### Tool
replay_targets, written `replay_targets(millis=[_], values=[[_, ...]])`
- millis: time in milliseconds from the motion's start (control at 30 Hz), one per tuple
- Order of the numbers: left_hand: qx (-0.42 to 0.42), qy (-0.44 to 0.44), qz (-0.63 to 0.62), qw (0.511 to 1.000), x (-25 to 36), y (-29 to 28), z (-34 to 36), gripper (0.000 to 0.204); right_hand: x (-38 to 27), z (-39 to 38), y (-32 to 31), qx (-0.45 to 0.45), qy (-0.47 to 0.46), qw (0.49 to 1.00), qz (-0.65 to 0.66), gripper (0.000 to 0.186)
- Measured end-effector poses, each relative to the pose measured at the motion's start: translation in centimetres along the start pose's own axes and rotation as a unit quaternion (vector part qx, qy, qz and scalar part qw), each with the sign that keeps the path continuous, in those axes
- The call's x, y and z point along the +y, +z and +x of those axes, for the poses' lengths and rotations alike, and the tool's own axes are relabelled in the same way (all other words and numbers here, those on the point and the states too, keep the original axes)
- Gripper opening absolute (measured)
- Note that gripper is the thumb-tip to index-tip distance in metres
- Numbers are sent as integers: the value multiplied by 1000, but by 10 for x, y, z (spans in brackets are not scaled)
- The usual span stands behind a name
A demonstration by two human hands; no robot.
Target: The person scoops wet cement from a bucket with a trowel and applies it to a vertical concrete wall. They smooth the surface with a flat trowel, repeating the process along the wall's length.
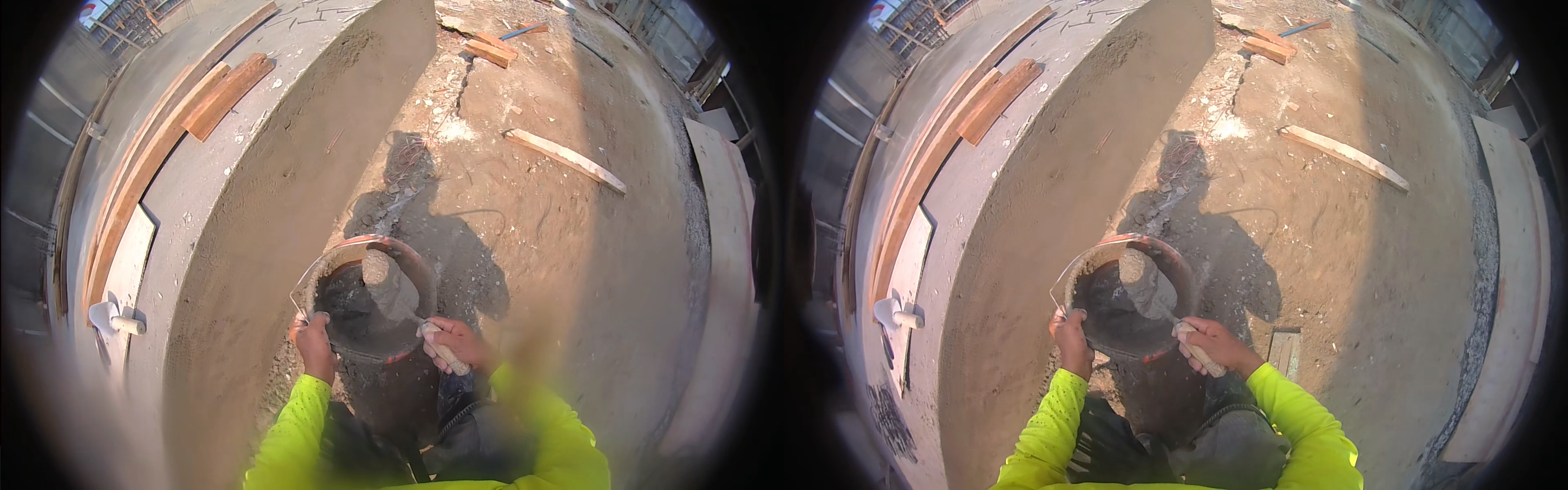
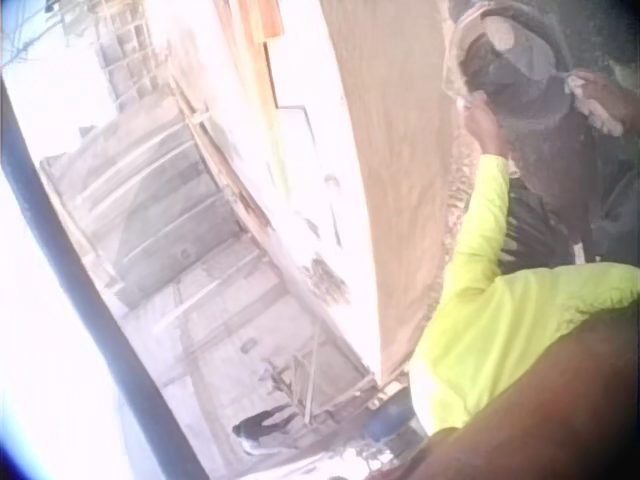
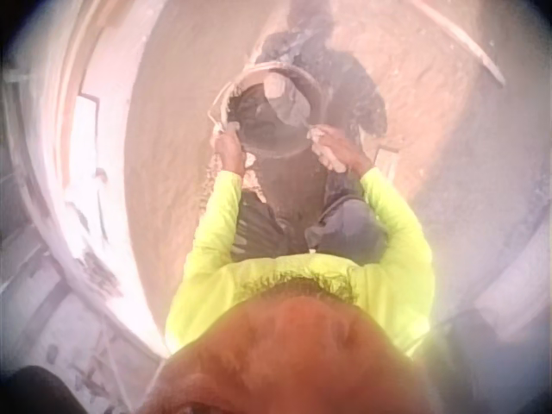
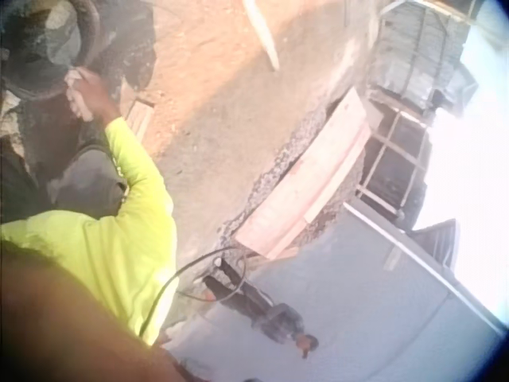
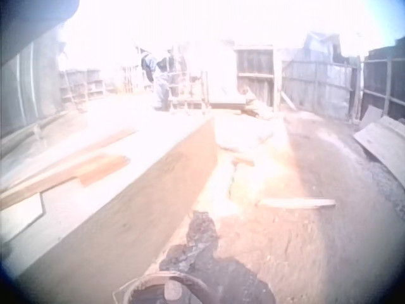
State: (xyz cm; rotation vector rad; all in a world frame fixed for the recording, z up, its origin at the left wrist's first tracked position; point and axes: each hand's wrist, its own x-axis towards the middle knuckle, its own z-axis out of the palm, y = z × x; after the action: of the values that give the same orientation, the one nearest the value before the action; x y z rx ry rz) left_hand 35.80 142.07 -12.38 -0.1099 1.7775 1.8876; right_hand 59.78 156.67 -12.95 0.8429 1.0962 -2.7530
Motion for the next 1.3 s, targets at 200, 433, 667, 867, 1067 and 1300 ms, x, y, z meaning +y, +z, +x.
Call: replay_targets(millis=[200, 433, 667, 867, 1067, 1300], values=[[38, 34, -33, 998, -4, -46, 2, 15, -56, -22, 14, 168, -174, 967, 84, 37], [123, 36, -30, 991, 31, -90, 24, 21, -188, 73, -23, 432, -553, 712, 27, 49], [145, 11, 2, 989, 20, -52, 59, 18, -318, 230, -26, 343, -546, 727, -238, 66], [161, 39, 3, 986, 24, -81, 61, 18, -102, 146, 38, -41, -354, 812, -463, 57], [27, 142, 64, 987, 6, -57, 63, 6, -9, 128, 29, -18, -83, 732, -676, 42], [-12, 152, 144, 978, 2, -74, 16, 9, 54, 93, 60, -120, 121, 960, -224, 47]])
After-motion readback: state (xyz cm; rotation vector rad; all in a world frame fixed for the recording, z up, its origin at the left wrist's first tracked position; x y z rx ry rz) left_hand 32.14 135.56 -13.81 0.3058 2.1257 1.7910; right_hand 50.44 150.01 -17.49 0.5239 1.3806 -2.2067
